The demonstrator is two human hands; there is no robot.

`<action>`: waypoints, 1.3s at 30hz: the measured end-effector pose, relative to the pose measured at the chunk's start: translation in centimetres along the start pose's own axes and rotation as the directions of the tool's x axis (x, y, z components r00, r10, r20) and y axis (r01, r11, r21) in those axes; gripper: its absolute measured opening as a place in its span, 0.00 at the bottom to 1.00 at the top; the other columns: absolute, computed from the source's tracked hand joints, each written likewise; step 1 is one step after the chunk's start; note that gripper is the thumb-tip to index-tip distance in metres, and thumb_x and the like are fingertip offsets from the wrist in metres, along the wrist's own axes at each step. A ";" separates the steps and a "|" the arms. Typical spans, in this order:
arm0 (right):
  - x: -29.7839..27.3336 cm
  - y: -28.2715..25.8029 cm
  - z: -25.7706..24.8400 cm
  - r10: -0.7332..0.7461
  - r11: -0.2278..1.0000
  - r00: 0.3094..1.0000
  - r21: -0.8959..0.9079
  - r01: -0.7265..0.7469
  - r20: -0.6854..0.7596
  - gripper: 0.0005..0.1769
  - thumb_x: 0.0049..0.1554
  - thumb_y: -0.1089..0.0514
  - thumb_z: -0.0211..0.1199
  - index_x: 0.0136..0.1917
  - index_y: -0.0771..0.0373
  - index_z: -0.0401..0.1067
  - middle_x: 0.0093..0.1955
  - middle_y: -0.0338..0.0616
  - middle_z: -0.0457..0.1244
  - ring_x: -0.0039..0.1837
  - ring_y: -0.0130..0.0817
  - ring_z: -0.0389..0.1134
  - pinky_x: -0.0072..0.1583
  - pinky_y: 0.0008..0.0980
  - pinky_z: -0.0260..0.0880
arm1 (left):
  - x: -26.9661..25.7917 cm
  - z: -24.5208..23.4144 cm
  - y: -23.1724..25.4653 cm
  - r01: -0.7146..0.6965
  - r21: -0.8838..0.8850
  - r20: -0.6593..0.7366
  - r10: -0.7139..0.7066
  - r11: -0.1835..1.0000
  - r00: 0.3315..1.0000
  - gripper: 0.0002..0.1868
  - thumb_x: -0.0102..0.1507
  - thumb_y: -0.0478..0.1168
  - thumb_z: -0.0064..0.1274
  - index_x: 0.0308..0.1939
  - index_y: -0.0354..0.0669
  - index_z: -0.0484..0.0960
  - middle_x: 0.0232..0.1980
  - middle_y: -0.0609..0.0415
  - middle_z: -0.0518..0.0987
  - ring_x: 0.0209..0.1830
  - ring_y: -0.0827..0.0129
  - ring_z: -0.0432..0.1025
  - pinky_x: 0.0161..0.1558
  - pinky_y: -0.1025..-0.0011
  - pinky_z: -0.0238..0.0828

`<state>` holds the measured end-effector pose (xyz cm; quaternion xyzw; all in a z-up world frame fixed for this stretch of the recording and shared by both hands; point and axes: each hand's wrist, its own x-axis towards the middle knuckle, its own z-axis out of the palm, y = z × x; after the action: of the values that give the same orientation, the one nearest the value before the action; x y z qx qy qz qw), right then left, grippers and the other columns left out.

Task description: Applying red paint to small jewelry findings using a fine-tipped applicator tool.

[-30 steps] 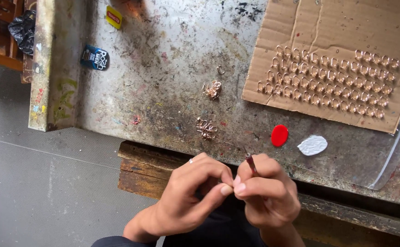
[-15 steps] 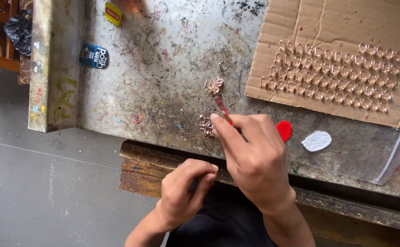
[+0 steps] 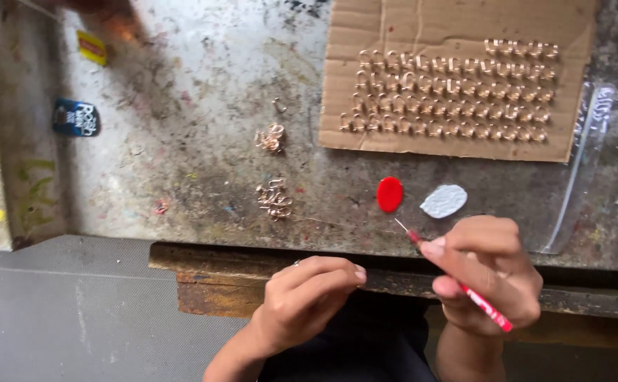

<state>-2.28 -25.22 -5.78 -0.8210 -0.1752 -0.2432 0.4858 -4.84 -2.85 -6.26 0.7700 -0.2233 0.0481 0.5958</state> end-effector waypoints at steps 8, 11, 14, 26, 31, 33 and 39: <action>1.6 0.5 -0.4 -0.072 0.992 0.997 -0.100 0.075 0.036 0.06 0.60 0.62 0.61 0.44 0.68 0.71 0.40 0.55 0.68 0.39 0.42 0.71 0.46 0.36 0.72 | 0.0 1.0 -0.7 0.034 -0.022 -0.088 -0.036 0.999 0.995 0.07 0.64 0.26 0.56 0.44 0.36 0.81 0.40 0.48 0.84 0.37 0.66 0.82 0.41 0.75 0.83; 1.7 0.1 -0.1 -0.017 0.984 0.997 -0.173 0.029 0.069 0.05 0.59 0.64 0.65 0.45 0.65 0.70 0.41 0.50 0.69 0.42 0.40 0.70 0.51 0.36 0.68 | -0.5 1.4 -0.9 0.114 -0.084 -0.125 -0.124 0.990 0.984 0.10 0.60 0.25 0.60 0.42 0.37 0.79 0.37 0.49 0.84 0.34 0.68 0.82 0.38 0.78 0.82; 1.6 0.2 0.0 -0.012 0.974 0.996 -0.223 0.032 0.089 0.06 0.59 0.63 0.66 0.44 0.62 0.69 0.41 0.44 0.70 0.43 0.39 0.67 0.52 0.35 0.66 | 0.0 1.4 -0.7 0.165 -0.169 -0.130 -0.188 0.972 0.974 0.09 0.59 0.26 0.61 0.39 0.36 0.77 0.35 0.47 0.84 0.34 0.67 0.83 0.38 0.78 0.83; 1.2 0.8 0.2 -0.050 0.959 0.992 -0.273 0.081 0.118 0.06 0.58 0.64 0.71 0.44 0.61 0.74 0.43 0.40 0.72 0.46 0.40 0.62 0.51 0.32 0.63 | 1.1 1.7 -0.6 0.281 -0.276 -0.154 -0.331 0.919 0.931 0.03 0.64 0.27 0.55 0.38 0.32 0.77 0.38 0.40 0.84 0.17 0.70 0.79 0.24 0.84 0.78; 1.0 1.0 0.2 -0.054 0.955 0.992 -0.283 0.085 0.116 0.05 0.58 0.63 0.70 0.44 0.60 0.74 0.43 0.40 0.72 0.45 0.40 0.61 0.51 0.33 0.63 | 1.1 1.7 -0.7 0.268 -0.293 -0.156 -0.323 0.918 0.933 0.03 0.63 0.26 0.55 0.39 0.30 0.76 0.38 0.39 0.84 0.20 0.69 0.79 0.23 0.83 0.80; 1.0 1.0 0.3 -0.067 0.954 0.988 -0.280 0.104 0.138 0.05 0.58 0.63 0.70 0.44 0.60 0.74 0.43 0.38 0.72 0.45 0.39 0.60 0.50 0.31 0.63 | 1.1 1.7 -0.7 0.279 -0.289 -0.153 -0.332 0.916 0.931 0.03 0.64 0.27 0.56 0.39 0.31 0.77 0.39 0.40 0.85 0.18 0.70 0.79 0.23 0.84 0.79; 0.7 1.0 0.3 -0.063 0.952 0.988 -0.290 0.101 0.139 0.05 0.59 0.61 0.69 0.44 0.59 0.74 0.43 0.37 0.72 0.45 0.40 0.60 0.51 0.32 0.63 | 1.1 1.6 -0.8 0.284 -0.284 -0.152 -0.335 0.916 0.930 0.04 0.64 0.27 0.56 0.40 0.31 0.77 0.40 0.41 0.85 0.19 0.70 0.79 0.24 0.84 0.79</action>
<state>-1.10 -25.34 -6.22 -0.8904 -0.2015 -0.2338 0.3345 -3.85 -4.55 -7.04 0.7033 -0.0422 -0.0003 0.7097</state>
